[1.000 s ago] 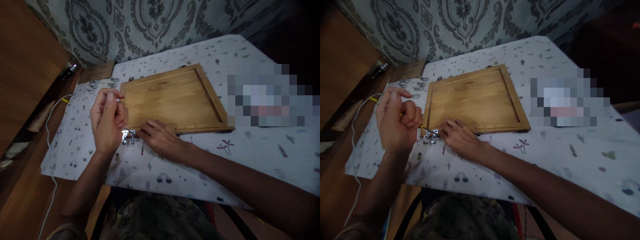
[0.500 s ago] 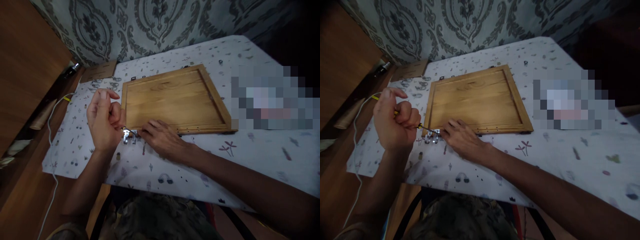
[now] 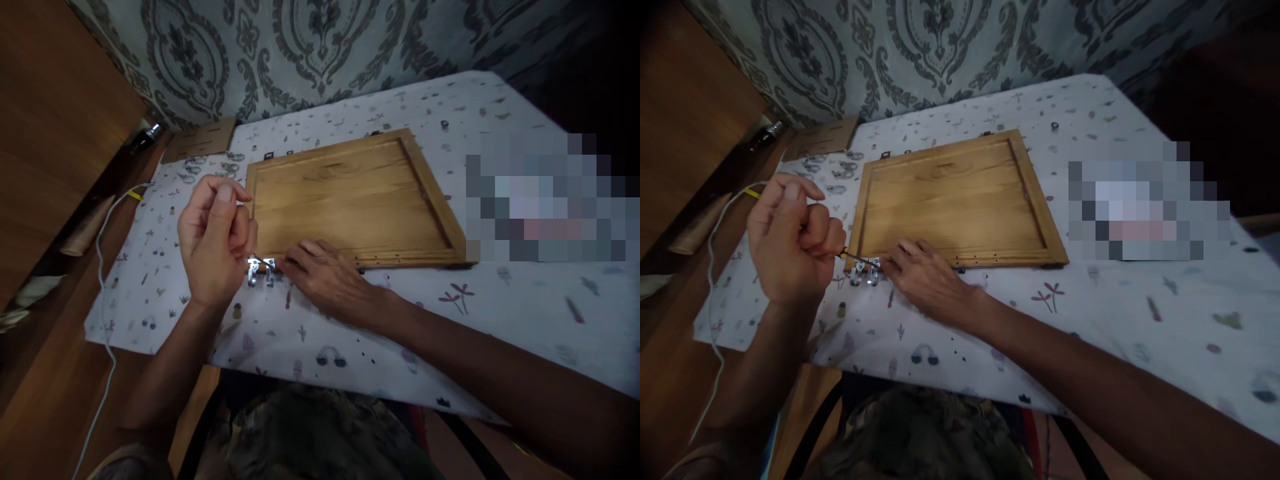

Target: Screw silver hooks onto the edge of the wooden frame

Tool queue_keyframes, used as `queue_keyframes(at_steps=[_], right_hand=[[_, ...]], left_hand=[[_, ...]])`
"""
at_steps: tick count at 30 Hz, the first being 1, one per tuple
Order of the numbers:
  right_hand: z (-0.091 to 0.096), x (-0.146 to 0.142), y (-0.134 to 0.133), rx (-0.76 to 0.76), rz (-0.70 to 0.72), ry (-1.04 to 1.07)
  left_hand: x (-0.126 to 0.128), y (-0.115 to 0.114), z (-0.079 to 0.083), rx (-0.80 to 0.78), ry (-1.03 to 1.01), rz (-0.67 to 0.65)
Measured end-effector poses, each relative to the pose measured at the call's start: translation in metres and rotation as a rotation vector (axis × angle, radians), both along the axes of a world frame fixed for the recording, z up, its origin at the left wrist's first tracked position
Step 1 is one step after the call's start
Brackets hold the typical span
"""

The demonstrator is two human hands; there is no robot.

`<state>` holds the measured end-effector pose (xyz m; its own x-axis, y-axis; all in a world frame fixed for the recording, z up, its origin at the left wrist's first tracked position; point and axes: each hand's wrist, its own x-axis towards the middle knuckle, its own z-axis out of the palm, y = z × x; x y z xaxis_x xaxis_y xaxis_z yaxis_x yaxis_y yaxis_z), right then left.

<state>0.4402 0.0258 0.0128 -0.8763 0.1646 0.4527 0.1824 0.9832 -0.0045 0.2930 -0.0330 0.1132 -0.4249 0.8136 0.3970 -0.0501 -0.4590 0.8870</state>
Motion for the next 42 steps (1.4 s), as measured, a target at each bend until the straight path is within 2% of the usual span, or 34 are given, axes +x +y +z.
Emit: queue_keyframes(at_steps=[11,22,30,42], right_hand=[[0.001,0.0,0.0,0.011,-0.002,0.011],[0.0,-0.001,0.001,0.023,-0.005,0.017],[0.001,0.001,0.001,0.019,0.012,0.003],[0.001,0.0,0.001,0.016,0.016,-0.007]], left_hand=[[0.002,-0.003,0.0,0.018,0.031,0.003],[0.002,-0.006,0.002,-0.034,0.027,0.064],[0.003,-0.01,0.006,0.007,0.025,0.076],[0.006,-0.01,0.002,0.022,0.039,0.066]])
